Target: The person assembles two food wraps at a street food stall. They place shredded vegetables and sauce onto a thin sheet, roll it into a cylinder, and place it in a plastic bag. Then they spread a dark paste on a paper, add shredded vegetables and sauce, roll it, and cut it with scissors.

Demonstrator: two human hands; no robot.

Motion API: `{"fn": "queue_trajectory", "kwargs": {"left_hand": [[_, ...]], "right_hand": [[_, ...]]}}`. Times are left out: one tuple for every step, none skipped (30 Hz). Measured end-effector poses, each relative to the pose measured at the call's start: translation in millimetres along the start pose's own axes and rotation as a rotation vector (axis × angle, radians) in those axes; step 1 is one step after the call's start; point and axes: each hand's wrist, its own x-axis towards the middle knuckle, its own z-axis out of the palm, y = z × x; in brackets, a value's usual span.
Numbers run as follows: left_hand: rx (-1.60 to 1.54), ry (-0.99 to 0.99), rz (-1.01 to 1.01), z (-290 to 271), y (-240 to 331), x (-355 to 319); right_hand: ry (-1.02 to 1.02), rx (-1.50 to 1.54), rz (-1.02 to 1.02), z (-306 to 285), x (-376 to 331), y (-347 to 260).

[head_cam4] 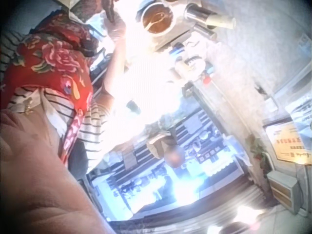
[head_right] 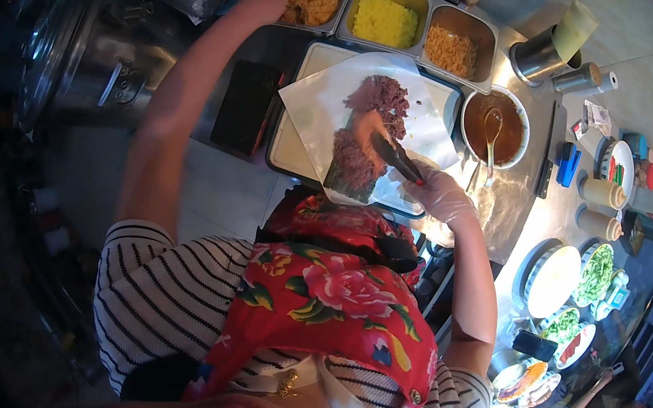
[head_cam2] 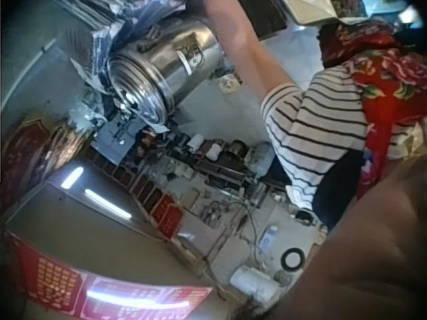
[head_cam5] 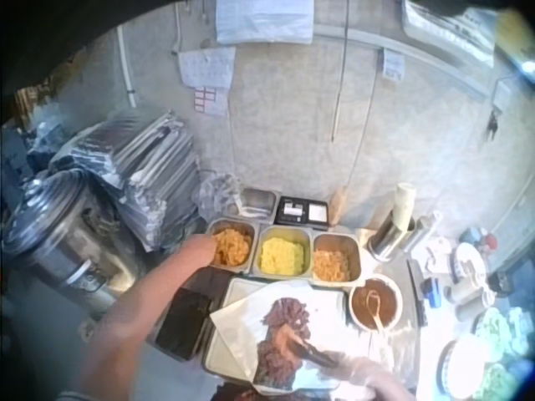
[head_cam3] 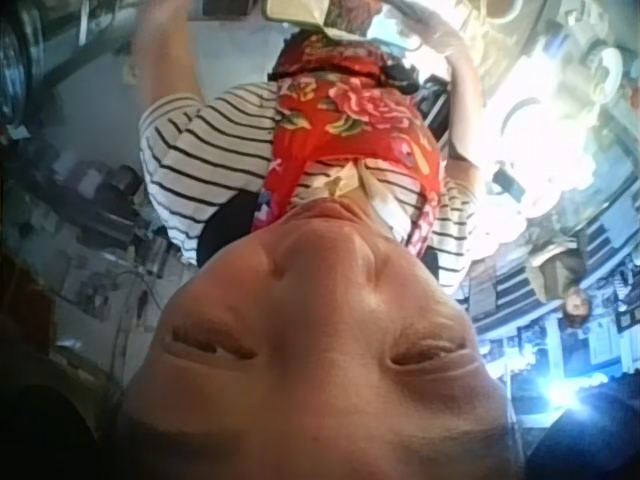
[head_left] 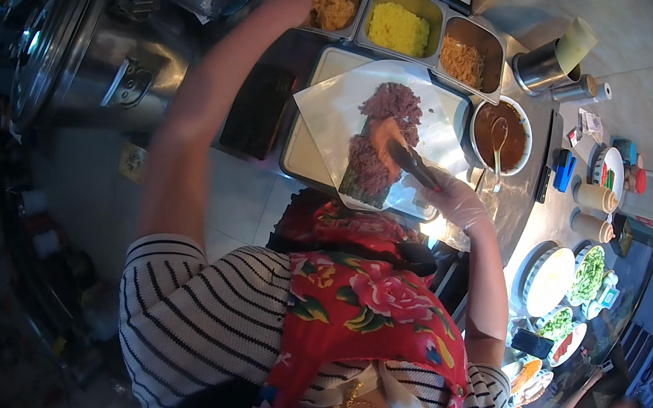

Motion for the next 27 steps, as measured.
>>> {"fn": "queue_trajectory", "kwargs": {"left_hand": [[-0.059, 0.119, 0.002, -1, -9, -6], [-0.117, 0.034, 0.028, -4, -18, -10], [-0.175, -0.079, 0.028, -6, -29, -11], [-0.228, -0.175, 0.025, -6, -36, -13], [-0.622, -0.334, -0.170, -5, -42, -18], [-0.765, -0.368, -0.230, -4, -47, -23], [-0.955, -0.382, -0.271, -2, -49, -32], [-1.146, -0.396, -0.311, -1, -50, -41], [-1.166, -0.322, -0.306, 0, -48, -57], [-1.187, -0.254, -0.299, 1, -43, -74], [-1.195, -0.207, -0.305, 3, -33, -92], [-1.068, -0.114, -0.221, 3, -19, -110], [-0.919, -0.024, -0.182, 1, -7, -130], [-0.836, 0.050, -0.207, 4, 15, -156], [-0.810, 0.228, -0.062, 6, 39, -179], [-0.745, 0.194, -0.061, 9, 67, -202], [-0.705, 0.119, -0.049, 12, 91, -220], [-0.591, 0.066, 0.025, 15, 113, -230], [-0.609, 0.009, 0.061, 19, 134, -243], [-0.570, 0.052, 0.046, 22, 155, -248], [-0.525, 0.098, 0.064, 25, 168, -252], [-0.491, 0.104, 0.093, 26, 177, -252], [-0.428, 0.169, 0.118, 28, 184, -254], [-0.369, 0.200, 0.143, 30, 188, -251], [-0.300, 0.202, 0.152, 32, 193, -249], [-0.243, 0.223, 0.187, 35, 196, -246], [-0.171, 0.217, 0.207, 39, 199, -239]], "right_hand": [[0.007, 0.032, -0.023, 0, 1, -1], [-0.009, 0.073, -0.005, 2, 0, -1], [0.011, 0.083, -0.032, 1, 1, -2], [0.000, 0.089, -0.020, 3, 0, -1], [-0.014, 0.088, -0.011, 3, 0, -2], [-0.033, 0.111, 0.005, 3, -1, -2], [-0.028, 0.138, -0.034, 3, -3, -2], [-0.018, 0.111, -0.057, 2, -3, -2], [-0.007, 0.087, -0.074, 3, -6, -2], [0.002, 0.066, -0.085, 1, -6, -3], [0.059, 0.115, -0.071, 0, -8, -4], [0.042, 0.008, -0.028, -2, -8, -5], [0.028, 0.034, -0.003, -3, -10, -6], [0.032, 0.061, -0.020, -5, -11, -8], [0.057, 0.049, 0.006, -7, -12, -10], [0.101, 0.042, 0.000, -8, -13, -10], [0.125, 0.023, 0.020, -10, -12, -11], [0.132, -0.008, 0.003, -11, -13, -11], [0.125, -0.046, 0.011, -13, -10, -11], [0.109, -0.059, -0.019, -15, -8, -10], [0.090, -0.130, -0.066, -16, -5, -10], [0.066, -0.140, -0.016, -18, -1, -9], [0.054, -0.127, -0.015, -17, 2, -8], [0.037, -0.116, -0.014, -17, 6, -8], [0.061, -0.252, 0.051, -16, 9, -8], [0.037, -0.233, -0.013, -15, 10, -10], [0.039, -0.240, -0.057, -14, 11, -13]]}}
